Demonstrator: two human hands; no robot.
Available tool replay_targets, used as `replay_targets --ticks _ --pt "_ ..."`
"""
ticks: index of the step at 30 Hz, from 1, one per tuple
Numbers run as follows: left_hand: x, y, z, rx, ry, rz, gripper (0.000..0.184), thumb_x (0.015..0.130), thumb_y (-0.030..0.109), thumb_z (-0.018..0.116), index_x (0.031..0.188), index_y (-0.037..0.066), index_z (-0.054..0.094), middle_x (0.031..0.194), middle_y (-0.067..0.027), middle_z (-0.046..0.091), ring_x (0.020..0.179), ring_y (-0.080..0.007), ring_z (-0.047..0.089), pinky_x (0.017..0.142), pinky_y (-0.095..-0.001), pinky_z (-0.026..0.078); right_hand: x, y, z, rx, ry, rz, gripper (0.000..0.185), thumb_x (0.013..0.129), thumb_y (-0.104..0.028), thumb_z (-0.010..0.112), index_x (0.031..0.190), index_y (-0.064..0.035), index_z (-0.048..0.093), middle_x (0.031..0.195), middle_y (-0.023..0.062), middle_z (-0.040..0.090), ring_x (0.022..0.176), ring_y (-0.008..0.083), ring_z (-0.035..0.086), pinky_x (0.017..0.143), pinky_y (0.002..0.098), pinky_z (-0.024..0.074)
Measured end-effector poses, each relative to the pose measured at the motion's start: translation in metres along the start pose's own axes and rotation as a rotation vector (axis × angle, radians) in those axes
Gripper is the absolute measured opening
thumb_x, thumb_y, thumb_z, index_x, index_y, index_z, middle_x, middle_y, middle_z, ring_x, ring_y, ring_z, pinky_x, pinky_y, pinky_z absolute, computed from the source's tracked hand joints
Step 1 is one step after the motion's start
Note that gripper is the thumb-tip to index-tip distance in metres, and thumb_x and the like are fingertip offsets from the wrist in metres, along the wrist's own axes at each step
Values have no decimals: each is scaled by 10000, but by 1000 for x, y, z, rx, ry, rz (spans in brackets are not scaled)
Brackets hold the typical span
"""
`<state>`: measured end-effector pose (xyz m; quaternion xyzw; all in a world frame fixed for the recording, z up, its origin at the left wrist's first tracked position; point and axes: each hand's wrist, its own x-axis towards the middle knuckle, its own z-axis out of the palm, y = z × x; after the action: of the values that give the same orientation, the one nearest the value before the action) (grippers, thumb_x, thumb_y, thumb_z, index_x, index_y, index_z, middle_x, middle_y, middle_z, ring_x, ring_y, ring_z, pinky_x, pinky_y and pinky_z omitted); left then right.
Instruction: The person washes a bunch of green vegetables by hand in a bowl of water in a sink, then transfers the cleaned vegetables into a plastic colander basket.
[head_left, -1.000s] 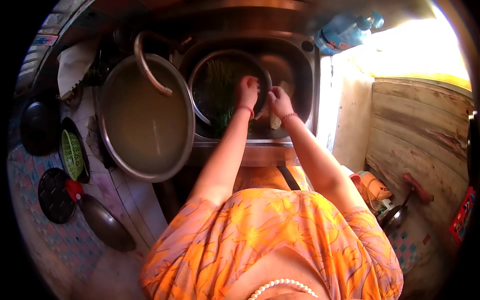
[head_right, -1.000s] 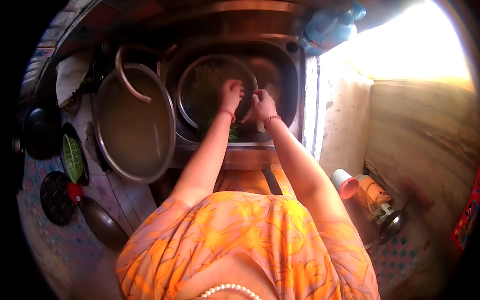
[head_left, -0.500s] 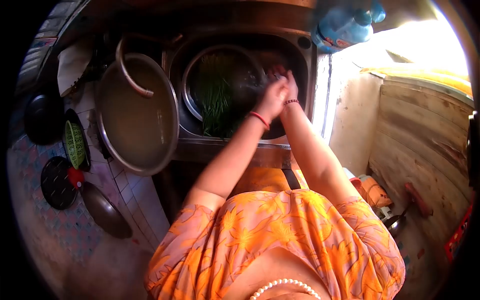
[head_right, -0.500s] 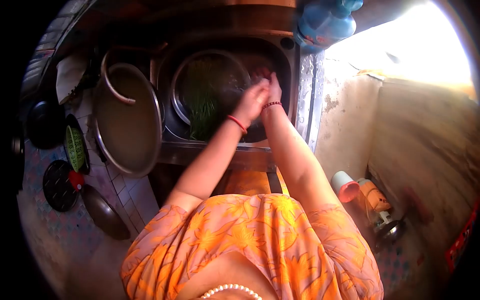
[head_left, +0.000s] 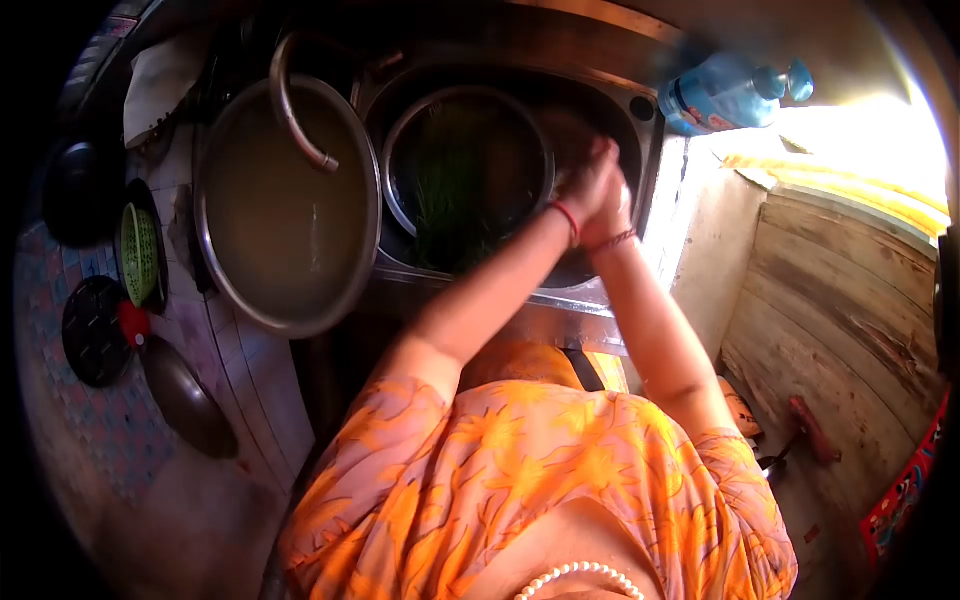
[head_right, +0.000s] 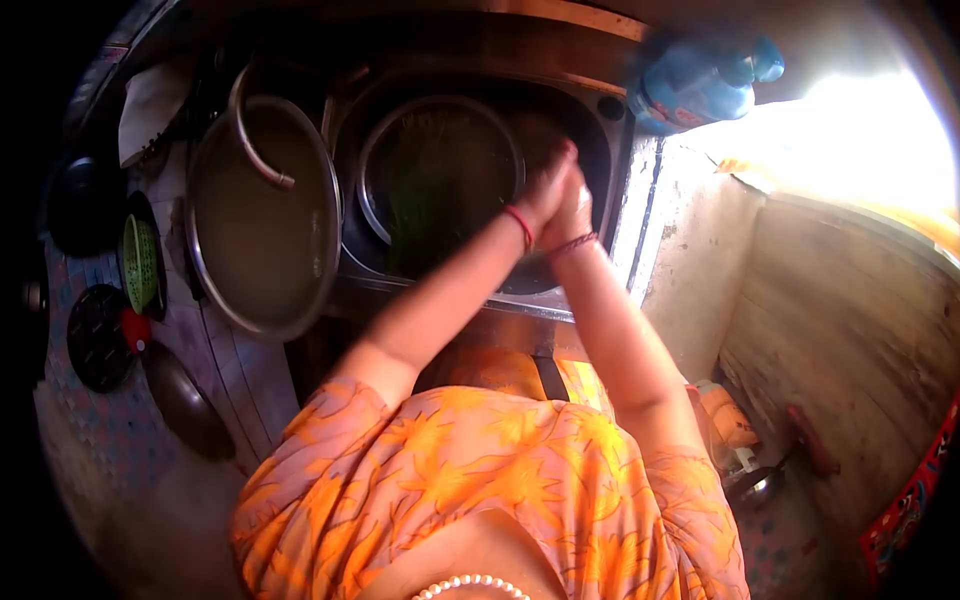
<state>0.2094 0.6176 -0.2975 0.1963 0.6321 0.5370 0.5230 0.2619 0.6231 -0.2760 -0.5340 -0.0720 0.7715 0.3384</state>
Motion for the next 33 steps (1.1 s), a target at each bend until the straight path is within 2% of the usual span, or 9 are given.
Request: replay_targets --ticks 3,5,10,14,16,20,23,27,33 --pt "-40 32 46 245 388 235 663 875 610 442 1129 11 566 1113 -141 601 1045 -243 567 895 -342 434 62 0 -19 463 -455 -30 343 930 -386 491 1012 -73 604 942 52 592 855 167 537 785 308 451" --pt "-3 2 -14 -338 -143 -459 630 914 563 406 1162 4 555 1147 -122 595 1080 -229 552 938 -323 413 -5 -15 26 -109 39 33 466 916 -409 516 1183 -28 543 1079 93 592 1002 196 543 896 316 421" --pt "-25 9 -23 -403 -367 -4 393 949 246 509 1265 13 508 1148 -93 603 1034 -153 578 926 -264 423 39 -8 -14 -13 -21 -71 474 913 -448 488 1073 -6 549 966 97 603 906 244 564 860 370 454" --pt "30 -62 -103 -473 327 -411 215 860 167 596 1053 72 612 959 -57 642 881 -180 606 781 -313 490 65 1 -19 39 -53 108 522 975 -375 308 1324 10 356 1388 174 372 1264 307 379 1041 440 314" --pt "56 -99 -137 -446 294 -390 146 845 147 598 974 86 628 896 -85 645 834 -206 606 796 -358 491 78 12 -32 26 -75 93 517 975 -363 284 1354 -15 326 1442 154 303 1319 316 306 1072 446 265" --pt "62 -110 -129 -1049 -252 -398 120 840 177 620 896 71 610 878 -96 650 796 -244 622 748 -358 525 86 24 -53 32 -257 26 477 968 -313 289 1359 -44 332 1450 134 303 1294 309 342 1079 441 258" --pt "0 -23 -57 -551 -77 -471 254 876 265 603 1024 59 624 980 -113 664 890 -225 645 779 -346 532 81 22 -51 71 -198 -5 459 968 -323 332 1337 -53 372 1394 132 385 1223 308 422 1035 443 323" --pt "-35 -33 -3 512 -37 426 477 944 341 482 1279 1 474 1329 -247 389 1247 -358 357 1041 -387 298 54 24 -37 180 -73 2 434 957 -343 432 1285 -61 464 1203 55 549 1077 234 534 947 354 418" --pt "-15 -12 -74 -1 -98 51 704 892 441 536 1368 -29 316 1355 -274 383 1269 -383 363 1055 -393 293 -5 25 19 -92 -134 104 321 923 -262 515 1182 -74 529 1076 62 604 952 185 570 861 313 450"
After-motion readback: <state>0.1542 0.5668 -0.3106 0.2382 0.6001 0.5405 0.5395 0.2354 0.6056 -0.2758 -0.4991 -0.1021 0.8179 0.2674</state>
